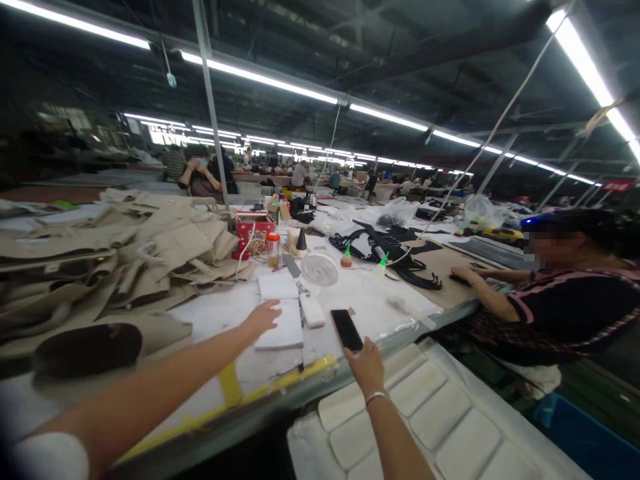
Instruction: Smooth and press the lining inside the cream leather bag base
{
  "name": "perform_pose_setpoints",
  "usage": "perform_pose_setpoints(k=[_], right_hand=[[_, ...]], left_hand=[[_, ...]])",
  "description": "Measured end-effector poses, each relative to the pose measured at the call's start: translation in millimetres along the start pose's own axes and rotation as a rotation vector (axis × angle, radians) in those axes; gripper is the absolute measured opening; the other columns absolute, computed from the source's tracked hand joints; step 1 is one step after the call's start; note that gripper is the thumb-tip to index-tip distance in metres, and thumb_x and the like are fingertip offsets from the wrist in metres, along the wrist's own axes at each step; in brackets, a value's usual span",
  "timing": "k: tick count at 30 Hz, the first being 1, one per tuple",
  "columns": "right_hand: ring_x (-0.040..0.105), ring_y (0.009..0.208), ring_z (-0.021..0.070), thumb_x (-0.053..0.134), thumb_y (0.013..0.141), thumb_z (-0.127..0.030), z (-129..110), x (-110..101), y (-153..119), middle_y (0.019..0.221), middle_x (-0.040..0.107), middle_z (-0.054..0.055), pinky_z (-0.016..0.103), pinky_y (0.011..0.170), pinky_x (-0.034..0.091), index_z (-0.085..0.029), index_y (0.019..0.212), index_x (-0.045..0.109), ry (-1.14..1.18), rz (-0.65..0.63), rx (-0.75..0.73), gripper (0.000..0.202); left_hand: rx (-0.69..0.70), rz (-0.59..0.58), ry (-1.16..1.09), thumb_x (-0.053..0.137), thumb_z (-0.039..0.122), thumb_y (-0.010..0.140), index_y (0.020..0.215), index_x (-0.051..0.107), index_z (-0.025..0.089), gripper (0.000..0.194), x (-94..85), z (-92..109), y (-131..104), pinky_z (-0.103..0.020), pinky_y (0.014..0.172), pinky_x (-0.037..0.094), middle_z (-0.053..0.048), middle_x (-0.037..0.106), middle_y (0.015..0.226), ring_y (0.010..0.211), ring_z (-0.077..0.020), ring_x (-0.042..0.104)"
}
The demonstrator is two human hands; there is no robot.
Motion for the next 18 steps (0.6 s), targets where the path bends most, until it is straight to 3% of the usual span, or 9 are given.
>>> perform_pose_setpoints(k=[3,5,7,9,11,13,16,18], right_hand=[[0.048,0.115,0.0316,0.055,0.074,-0.044,-17.0,-15.3,-52.7,0.12,0.055,0.022,0.044,0.1,0.034,-0.005,0.12,0.049,0.238,0.054,-0.072,0.06],[0.054,0.106,0.0282,0.054,0.074,-0.049,-32.8,-16.2,-101.2,0.117,0.058,0.017,0.044,0.095,0.04,-0.013,0.116,0.053,0.424,0.001,-0.017,0.056],[0.058,0.102,0.0253,0.055,0.074,-0.052,-53.3,-10.7,-156.7,0.113,0.06,0.013,0.043,0.092,0.043,-0.016,0.114,0.054,0.601,-0.093,0.083,0.054],[0.059,0.101,0.0243,0.055,0.075,-0.055,-77.9,-1.9,-213.2,0.112,0.061,0.012,0.04,0.088,0.048,-0.017,0.111,0.055,0.791,-0.222,0.183,0.052],[0.059,0.102,0.0243,0.053,0.076,-0.057,-103.3,8.4,-262.5,0.112,0.061,0.012,0.038,0.083,0.051,-0.018,0.108,0.057,0.966,-0.35,0.274,0.051],[0.06,0.102,0.0245,0.051,0.077,-0.06,-126.4,18.0,-298.8,0.113,0.061,0.013,0.037,0.082,0.051,-0.019,0.107,0.059,1.077,-0.439,0.34,0.052],[0.06,0.102,0.0253,0.05,0.075,-0.066,-154.8,24.2,-328.3,0.113,0.062,0.014,0.039,0.083,0.05,-0.017,0.107,0.06,1.098,-0.495,0.344,0.06],[0.06,0.102,0.0256,0.048,0.074,-0.068,-170.2,20.6,-337.8,0.113,0.062,0.015,0.04,0.084,0.049,-0.016,0.107,0.06,1.063,-0.514,0.317,0.063]], left_hand=[[-0.046,0.104,0.08,0.07,0.037,0.069,0.114,0.055,0.015,0.052,-84.0,19.3,-77.2,-0.031,0.08,0.049,-0.01,0.058,0.113,0.103,-0.0211,0.054],[0.052,0.146,0.201,0.068,0.042,0.069,0.115,0.057,0.016,0.054,-142.2,29.2,-139.7,-0.035,0.085,0.048,-0.01,0.056,0.12,0.11,-0.0236,0.052],[0.079,0.188,0.293,0.066,0.046,0.07,0.114,0.059,0.017,0.053,-193.4,29.1,-204.8,-0.037,0.088,0.049,-0.009,0.057,0.121,0.112,-0.0253,0.052],[0.027,0.298,0.353,0.066,0.049,0.07,0.11,0.061,0.015,0.052,-233.6,14.2,-267.6,-0.04,0.09,0.049,-0.01,0.06,0.116,0.111,-0.0265,0.053],[-0.068,0.38,0.343,0.066,0.051,0.069,0.107,0.061,0.015,0.052,-259.4,-14.7,-322.0,-0.041,0.093,0.048,-0.01,0.063,0.112,0.109,-0.0266,0.055],[-0.144,0.417,0.237,0.066,0.052,0.069,0.108,0.06,0.015,0.054,-271.2,-49.8,-362.9,-0.04,0.091,0.05,-0.01,0.064,0.11,0.108,-0.0272,0.056],[-0.197,0.431,0.085,0.065,0.054,0.069,0.11,0.059,0.015,0.057,-273.0,-93.4,-397.0,-0.039,0.092,0.05,-0.011,0.064,0.112,0.111,-0.0275,0.056],[-0.234,0.412,0.02,0.067,0.056,0.066,0.109,0.06,0.017,0.058,-272.2,-109.6,-405.7,-0.039,0.092,0.05,-0.01,0.065,0.111,0.111,-0.0282,0.056]])
Point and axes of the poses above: each hand's wrist, its own y-axis towards the middle knuckle, its own x-axis out of the palm, z = x × y, the point moved 1 cm from there along y, towards the middle knuckle
